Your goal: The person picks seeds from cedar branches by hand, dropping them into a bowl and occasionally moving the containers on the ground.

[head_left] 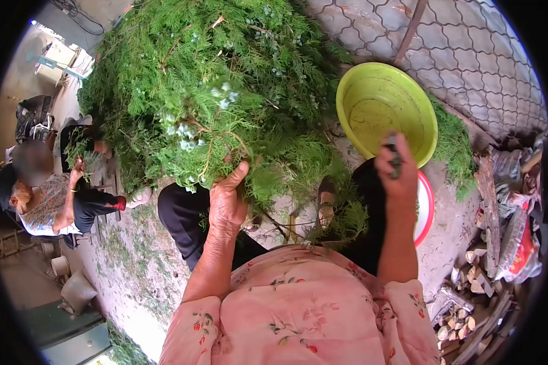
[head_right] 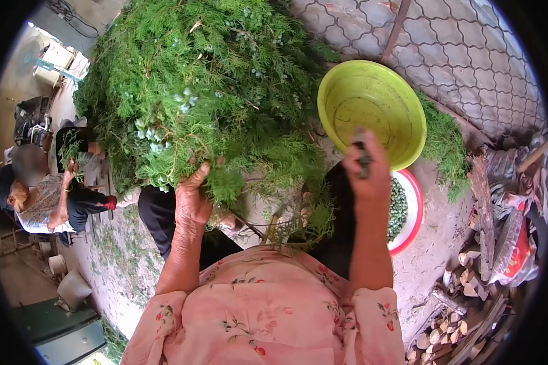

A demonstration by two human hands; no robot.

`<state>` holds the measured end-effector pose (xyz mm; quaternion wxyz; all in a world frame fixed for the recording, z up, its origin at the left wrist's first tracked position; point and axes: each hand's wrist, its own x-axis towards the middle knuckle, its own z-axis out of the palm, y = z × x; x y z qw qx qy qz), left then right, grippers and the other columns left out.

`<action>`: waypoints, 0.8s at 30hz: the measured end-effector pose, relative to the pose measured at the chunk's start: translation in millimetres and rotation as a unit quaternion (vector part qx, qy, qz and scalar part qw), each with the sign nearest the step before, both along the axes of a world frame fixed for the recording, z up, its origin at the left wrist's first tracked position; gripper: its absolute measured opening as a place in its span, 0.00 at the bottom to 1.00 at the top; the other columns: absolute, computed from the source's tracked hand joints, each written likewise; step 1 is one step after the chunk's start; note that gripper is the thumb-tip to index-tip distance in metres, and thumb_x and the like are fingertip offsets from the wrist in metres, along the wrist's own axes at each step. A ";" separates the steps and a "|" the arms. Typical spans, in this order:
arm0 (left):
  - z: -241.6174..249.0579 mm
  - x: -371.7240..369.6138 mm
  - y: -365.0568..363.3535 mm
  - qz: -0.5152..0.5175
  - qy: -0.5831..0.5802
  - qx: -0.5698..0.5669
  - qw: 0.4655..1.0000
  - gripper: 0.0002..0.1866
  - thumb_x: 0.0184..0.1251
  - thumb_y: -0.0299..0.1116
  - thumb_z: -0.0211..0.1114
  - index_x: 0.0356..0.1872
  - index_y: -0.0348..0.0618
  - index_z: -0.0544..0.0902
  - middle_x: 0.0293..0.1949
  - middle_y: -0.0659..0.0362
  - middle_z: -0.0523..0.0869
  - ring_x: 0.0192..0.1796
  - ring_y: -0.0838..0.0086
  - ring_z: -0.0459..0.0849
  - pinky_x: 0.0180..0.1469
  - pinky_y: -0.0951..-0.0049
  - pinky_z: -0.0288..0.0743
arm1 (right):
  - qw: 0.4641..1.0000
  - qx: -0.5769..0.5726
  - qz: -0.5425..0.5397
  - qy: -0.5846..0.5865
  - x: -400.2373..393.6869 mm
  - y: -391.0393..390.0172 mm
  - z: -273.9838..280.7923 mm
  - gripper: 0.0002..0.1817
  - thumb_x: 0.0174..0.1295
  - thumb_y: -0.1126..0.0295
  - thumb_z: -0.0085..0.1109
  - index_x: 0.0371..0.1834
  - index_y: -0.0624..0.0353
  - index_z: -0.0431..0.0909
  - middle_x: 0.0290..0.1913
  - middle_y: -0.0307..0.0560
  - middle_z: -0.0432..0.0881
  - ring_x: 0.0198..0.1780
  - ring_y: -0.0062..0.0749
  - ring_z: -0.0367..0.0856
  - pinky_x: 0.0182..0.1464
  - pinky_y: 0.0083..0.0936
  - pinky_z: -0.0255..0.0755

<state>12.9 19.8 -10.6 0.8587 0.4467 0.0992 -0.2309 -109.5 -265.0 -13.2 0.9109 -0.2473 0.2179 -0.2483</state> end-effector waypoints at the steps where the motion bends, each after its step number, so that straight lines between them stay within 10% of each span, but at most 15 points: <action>1: -0.2 -0.8 -4.3 0.024 -0.043 0.049 0.998 0.23 0.56 0.28 0.67 0.54 0.42 0.72 0.47 0.56 0.81 0.46 0.70 0.78 0.51 0.65 0.70 | 0.999 -0.014 -0.034 -0.012 -14.3 -21.7 -7.5 0.12 0.64 0.67 0.54 0.43 0.65 0.71 0.31 0.43 0.72 0.22 0.20 0.68 0.16 0.13 0.59; 8: -3.8 -8.0 -20.1 -0.068 -0.103 0.046 0.991 0.17 0.58 0.28 0.65 0.49 0.39 0.76 0.45 0.55 0.82 0.48 0.69 0.79 0.55 0.66 0.69 | 0.937 -0.018 -0.210 0.279 -148.7 -103.6 -134.4 0.16 0.60 0.59 0.59 0.40 0.61 0.72 0.28 0.41 0.73 0.27 0.26 0.73 0.25 0.20 0.71; 10: -2.3 -10.4 -25.6 -0.051 -0.118 0.043 0.991 0.17 0.59 0.27 0.64 0.50 0.37 0.75 0.46 0.54 0.82 0.50 0.68 0.79 0.57 0.66 0.68 | 0.903 0.016 -0.266 0.338 -182.5 -104.4 -176.7 0.22 0.61 0.54 0.56 0.47 0.62 0.71 0.42 0.49 0.74 0.42 0.36 0.74 0.37 0.31 0.75; 12: -2.9 -10.7 -28.4 -0.045 -0.122 0.036 0.991 0.17 0.62 0.31 0.62 0.52 0.38 0.74 0.48 0.53 0.81 0.51 0.68 0.78 0.56 0.66 0.69 | 0.821 -0.093 -0.233 0.512 -181.9 -75.9 -157.8 0.29 0.60 0.54 0.56 0.61 0.56 0.66 0.58 0.49 0.70 0.54 0.44 0.71 0.51 0.47 0.67; 17: -1.9 -9.1 -27.0 -0.098 -0.168 0.129 0.972 0.18 0.67 0.37 0.56 0.54 0.38 0.72 0.50 0.54 0.79 0.53 0.68 0.77 0.55 0.65 0.70 | 0.771 -0.253 -0.178 0.556 -231.8 -134.2 -250.0 0.27 0.58 0.56 0.57 0.59 0.57 0.69 0.57 0.42 0.72 0.59 0.39 0.68 0.54 0.42 0.66; 20: 1.6 -12.6 -31.2 -0.109 -0.147 0.109 0.977 0.17 0.70 0.37 0.52 0.53 0.37 0.72 0.49 0.55 0.79 0.51 0.68 0.79 0.51 0.67 0.75 | 0.791 -0.278 -0.328 0.435 -123.9 -63.0 -107.4 0.18 0.61 0.69 0.53 0.52 0.68 0.72 0.51 0.51 0.76 0.52 0.35 0.73 0.50 0.28 0.69; 24: 0.5 -14.3 -38.3 -0.156 -0.193 0.141 0.958 0.14 0.71 0.33 0.49 0.52 0.36 0.73 0.47 0.53 0.79 0.43 0.69 0.82 0.40 0.73 0.80 | 0.846 -0.431 -0.147 0.276 -33.9 9.4 -0.6 0.12 0.59 0.75 0.54 0.45 0.67 0.76 0.41 0.44 0.79 0.42 0.27 0.77 0.43 0.22 0.71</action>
